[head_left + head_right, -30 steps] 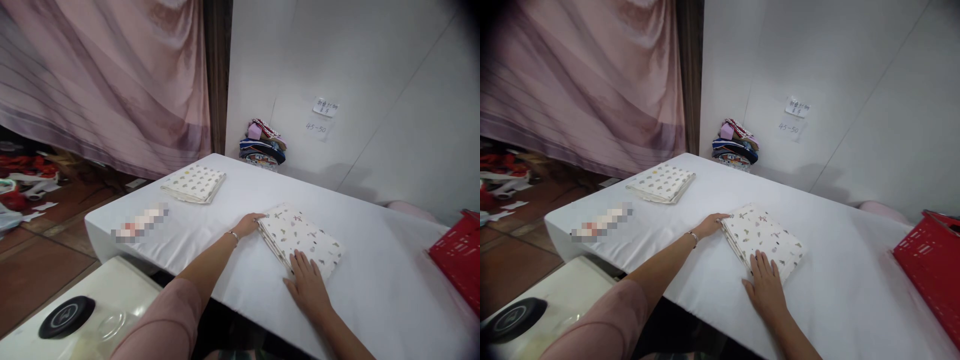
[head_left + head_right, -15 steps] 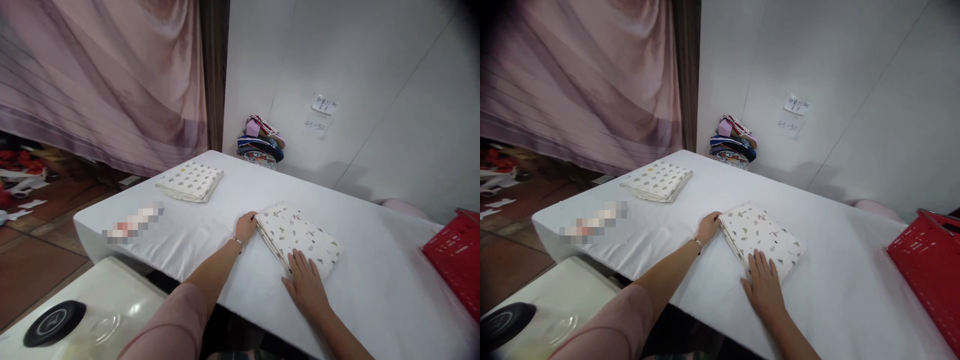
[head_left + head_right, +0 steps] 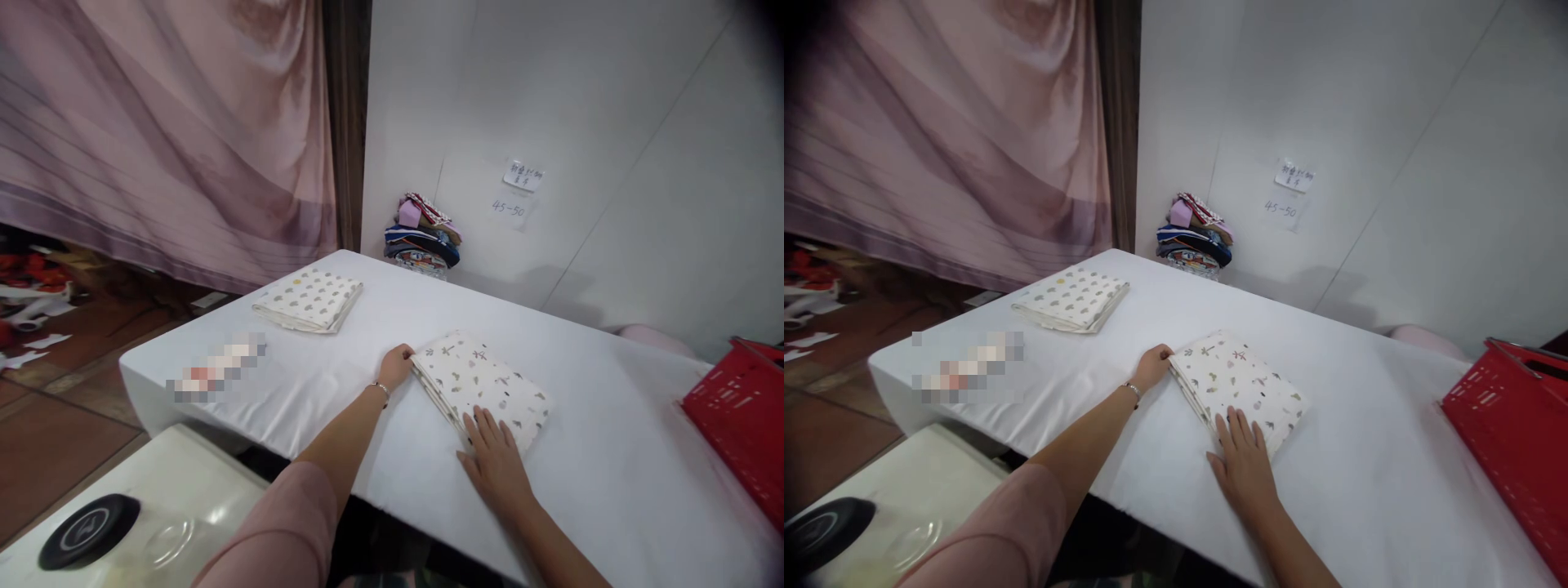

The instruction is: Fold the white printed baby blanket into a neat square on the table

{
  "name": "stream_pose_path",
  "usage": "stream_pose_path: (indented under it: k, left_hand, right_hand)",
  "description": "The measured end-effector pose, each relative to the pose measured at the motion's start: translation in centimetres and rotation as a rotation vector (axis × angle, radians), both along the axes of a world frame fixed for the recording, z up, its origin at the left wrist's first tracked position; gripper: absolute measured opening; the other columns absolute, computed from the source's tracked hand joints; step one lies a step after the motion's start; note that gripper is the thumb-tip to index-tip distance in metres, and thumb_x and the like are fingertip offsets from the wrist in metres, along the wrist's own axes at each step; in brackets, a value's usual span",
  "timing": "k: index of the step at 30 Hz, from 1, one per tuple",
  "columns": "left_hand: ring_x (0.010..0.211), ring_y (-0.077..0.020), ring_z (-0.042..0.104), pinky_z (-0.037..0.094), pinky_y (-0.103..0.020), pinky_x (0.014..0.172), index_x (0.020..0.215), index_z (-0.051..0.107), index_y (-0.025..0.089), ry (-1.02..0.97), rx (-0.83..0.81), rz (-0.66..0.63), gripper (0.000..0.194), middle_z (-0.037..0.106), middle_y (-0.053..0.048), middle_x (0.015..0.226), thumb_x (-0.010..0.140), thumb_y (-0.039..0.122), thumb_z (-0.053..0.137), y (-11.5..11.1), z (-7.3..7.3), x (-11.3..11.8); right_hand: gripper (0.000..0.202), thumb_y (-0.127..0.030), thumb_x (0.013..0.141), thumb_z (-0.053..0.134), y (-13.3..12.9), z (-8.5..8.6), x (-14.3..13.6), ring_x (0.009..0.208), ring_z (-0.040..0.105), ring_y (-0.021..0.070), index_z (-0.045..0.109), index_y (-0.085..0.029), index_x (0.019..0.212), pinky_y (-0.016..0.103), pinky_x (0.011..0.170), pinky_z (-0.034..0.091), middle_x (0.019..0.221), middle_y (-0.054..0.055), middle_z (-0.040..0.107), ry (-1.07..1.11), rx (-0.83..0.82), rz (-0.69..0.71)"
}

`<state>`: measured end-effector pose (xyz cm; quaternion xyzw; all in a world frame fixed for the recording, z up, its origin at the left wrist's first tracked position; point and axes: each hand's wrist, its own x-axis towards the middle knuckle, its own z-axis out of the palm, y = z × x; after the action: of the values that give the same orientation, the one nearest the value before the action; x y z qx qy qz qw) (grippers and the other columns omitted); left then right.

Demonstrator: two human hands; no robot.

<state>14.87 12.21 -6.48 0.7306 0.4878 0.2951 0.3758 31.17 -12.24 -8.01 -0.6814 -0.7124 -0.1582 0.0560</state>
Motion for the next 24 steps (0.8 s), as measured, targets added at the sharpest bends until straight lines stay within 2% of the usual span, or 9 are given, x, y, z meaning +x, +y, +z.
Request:
stream_pose_path:
  k: [4,6,8,10,12,14,19,24]
  left_hand:
    - [0.076,-0.0144,0.061,0.048,-0.025,0.073,0.082,0.066,0.018,0.034,-0.024,-0.082,0.017,0.068,0.000,0.079,0.071,0.013,0.054,0.6,1.4,-0.9]
    - [0.086,-0.0163,0.061,0.047,-0.027,0.080,0.090,0.067,0.018,0.047,-0.017,-0.078,0.023,0.068,-0.003,0.093,0.073,0.013,0.052,0.2,2.5,-0.9]
    - [0.102,-0.0179,0.057,0.042,-0.031,0.093,0.103,0.064,0.019,0.048,0.062,-0.076,0.029,0.063,-0.005,0.113,0.079,0.017,0.048,-0.8,3.6,-0.2]
    - [0.118,-0.0192,0.046,0.030,-0.034,0.104,0.114,0.059,0.022,0.064,0.243,-0.163,0.033,0.055,-0.005,0.127,0.085,0.026,0.045,-2.1,4.2,1.0]
    - [0.129,-0.0213,0.034,0.018,-0.040,0.111,0.120,0.055,0.024,0.132,0.422,-0.306,0.037,0.048,-0.004,0.135,0.087,0.037,0.043,-3.2,4.1,2.1]
    - [0.133,-0.0236,0.027,0.012,-0.046,0.111,0.124,0.050,0.026,0.242,0.449,-0.359,0.041,0.041,-0.004,0.140,0.087,0.040,0.042,-3.7,3.3,2.8]
    - [0.132,-0.0241,0.028,0.016,-0.050,0.108,0.131,0.042,0.028,0.371,0.314,-0.277,0.043,0.034,-0.003,0.145,0.089,0.039,0.035,-3.1,1.3,2.5]
    - [0.129,-0.0231,0.031,0.018,-0.045,0.108,0.132,0.041,0.028,0.395,0.299,-0.284,0.045,0.033,-0.003,0.145,0.089,0.040,0.035,-2.9,1.7,2.3]
  right_hand:
    - [0.052,-0.042,0.090,0.037,0.0,0.0,-0.1,0.134,0.025,0.0284,0.037,-0.021,0.138,0.048,0.104,0.023,0.146,0.012,0.030,-0.008,0.010,0.004]
    - [0.052,-0.042,0.090,0.038,0.1,-0.1,-0.1,0.134,0.025,0.0288,0.037,-0.022,0.138,0.049,0.104,0.023,0.145,0.012,0.030,-0.003,0.013,0.003]
    - [0.052,-0.043,0.091,0.038,0.1,-0.1,-0.1,0.134,0.025,0.0290,0.036,-0.022,0.138,0.049,0.104,0.023,0.146,0.012,0.029,0.002,0.011,0.002]
    - [0.053,-0.044,0.091,0.037,0.1,0.0,-0.1,0.134,0.024,0.0289,0.035,-0.023,0.139,0.049,0.104,0.023,0.146,0.012,0.029,0.008,0.006,0.005]
    - [0.053,-0.044,0.091,0.037,0.0,0.0,-0.2,0.134,0.024,0.0288,0.035,-0.023,0.139,0.049,0.104,0.023,0.146,0.012,0.029,0.013,0.005,0.001]
    - [0.053,-0.043,0.091,0.037,0.0,0.0,-0.2,0.134,0.024,0.0285,0.034,-0.022,0.139,0.049,0.104,0.023,0.146,0.012,0.029,0.010,0.006,-0.002]
    - [0.053,-0.040,0.090,0.039,-0.1,-0.1,-0.3,0.134,0.023,0.0282,0.035,-0.019,0.139,0.048,0.105,0.022,0.146,0.012,0.028,-0.002,0.023,0.009]
    - [0.053,-0.038,0.090,0.040,0.0,0.1,-0.4,0.134,0.023,0.0282,0.035,-0.020,0.139,0.048,0.105,0.022,0.146,0.012,0.029,0.011,0.031,0.005]
